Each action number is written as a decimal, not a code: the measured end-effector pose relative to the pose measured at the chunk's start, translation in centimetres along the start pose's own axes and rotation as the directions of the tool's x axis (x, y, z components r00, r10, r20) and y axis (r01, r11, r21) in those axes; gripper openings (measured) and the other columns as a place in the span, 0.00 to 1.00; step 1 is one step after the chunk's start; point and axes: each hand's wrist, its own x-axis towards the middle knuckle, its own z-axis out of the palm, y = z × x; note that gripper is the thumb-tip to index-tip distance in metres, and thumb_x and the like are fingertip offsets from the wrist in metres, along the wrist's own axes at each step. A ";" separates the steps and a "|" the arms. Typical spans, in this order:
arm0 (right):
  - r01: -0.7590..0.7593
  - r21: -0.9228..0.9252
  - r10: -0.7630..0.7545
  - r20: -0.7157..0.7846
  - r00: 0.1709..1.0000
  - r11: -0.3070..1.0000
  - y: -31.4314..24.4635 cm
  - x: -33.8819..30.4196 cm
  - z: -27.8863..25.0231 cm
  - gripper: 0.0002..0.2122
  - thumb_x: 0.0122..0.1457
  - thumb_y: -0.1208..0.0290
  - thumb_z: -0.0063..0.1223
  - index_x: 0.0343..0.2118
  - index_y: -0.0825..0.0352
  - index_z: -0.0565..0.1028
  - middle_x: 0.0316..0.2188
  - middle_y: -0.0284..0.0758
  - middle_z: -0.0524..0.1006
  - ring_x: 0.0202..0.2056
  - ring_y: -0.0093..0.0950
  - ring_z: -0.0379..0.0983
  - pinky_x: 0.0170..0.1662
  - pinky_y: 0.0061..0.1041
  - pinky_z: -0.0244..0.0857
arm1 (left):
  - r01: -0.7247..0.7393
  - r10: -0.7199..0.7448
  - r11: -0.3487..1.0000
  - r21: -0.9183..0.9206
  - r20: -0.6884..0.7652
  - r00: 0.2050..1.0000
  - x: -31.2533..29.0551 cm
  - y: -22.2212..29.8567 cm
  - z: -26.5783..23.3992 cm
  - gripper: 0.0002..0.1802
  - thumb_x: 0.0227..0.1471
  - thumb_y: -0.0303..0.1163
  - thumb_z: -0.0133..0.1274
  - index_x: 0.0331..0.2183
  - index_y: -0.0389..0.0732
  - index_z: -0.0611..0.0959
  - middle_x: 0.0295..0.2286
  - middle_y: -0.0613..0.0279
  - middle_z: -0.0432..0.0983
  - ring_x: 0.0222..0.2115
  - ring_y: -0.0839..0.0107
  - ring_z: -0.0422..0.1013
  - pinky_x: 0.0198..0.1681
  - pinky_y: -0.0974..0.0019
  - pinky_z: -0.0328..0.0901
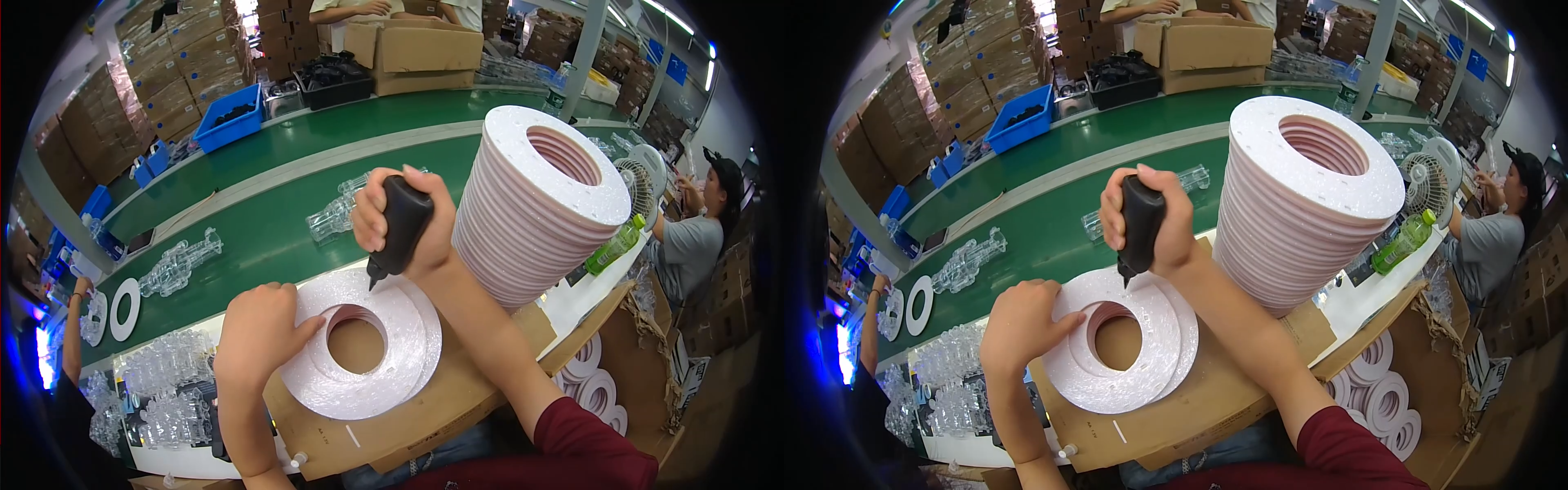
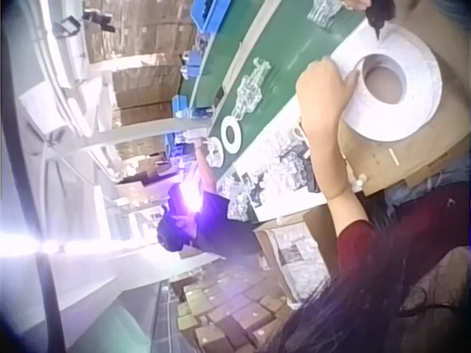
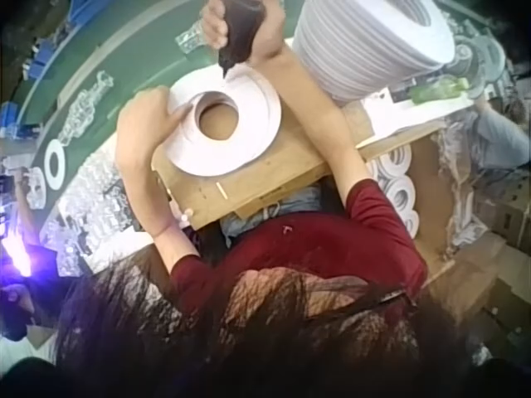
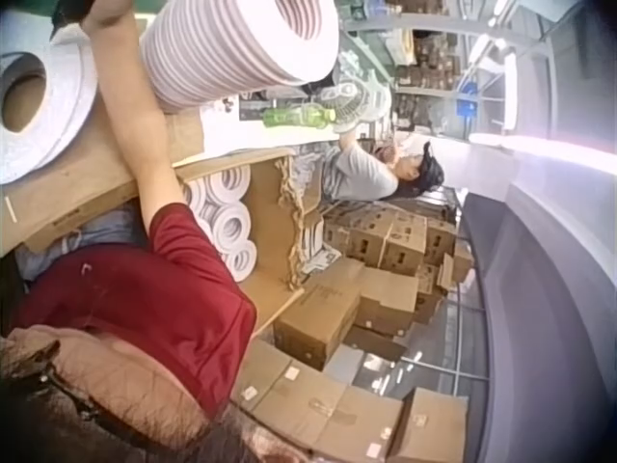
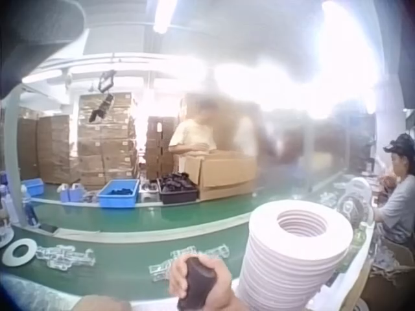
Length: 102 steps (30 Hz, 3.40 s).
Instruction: Assembling white plastic rings or spools on a factory production line using a handheld tool.
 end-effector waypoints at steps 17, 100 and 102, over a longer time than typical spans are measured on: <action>0.045 -0.082 -0.053 -0.096 0.994 0.996 0.0 0.2 -1.1 0.19 0.59 0.54 0.37 0.19 0.64 0.62 0.12 0.32 0.62 0.14 0.24 0.60 0.20 0.22 0.58 | -0.019 0.019 1.000 0.000 -0.066 0.998 -0.1 0.0 0.2 0.24 0.42 0.47 0.65 0.30 0.33 0.82 0.26 0.48 0.76 0.31 0.48 0.75 0.36 0.52 0.69; 0.385 0.301 -0.424 0.075 0.903 0.873 -2.6 -1.9 2.4 0.18 0.64 0.51 0.34 0.28 0.62 0.62 0.20 0.33 0.63 0.22 0.28 0.61 0.31 0.28 0.57 | 0.481 -0.416 0.839 0.253 -0.271 0.868 5.4 -11.7 -2.8 0.22 0.37 0.46 0.63 0.25 0.33 0.86 0.26 0.44 0.81 0.29 0.52 0.79 0.35 0.54 0.74; 0.354 0.333 -0.397 0.068 0.915 0.874 -2.4 -1.5 2.4 0.18 0.64 0.52 0.34 0.28 0.63 0.62 0.20 0.33 0.63 0.22 0.28 0.61 0.31 0.28 0.57 | 0.528 -0.481 0.805 0.270 -0.224 0.848 7.3 -15.2 -2.5 0.22 0.38 0.46 0.62 0.26 0.33 0.86 0.26 0.46 0.82 0.29 0.53 0.80 0.35 0.55 0.74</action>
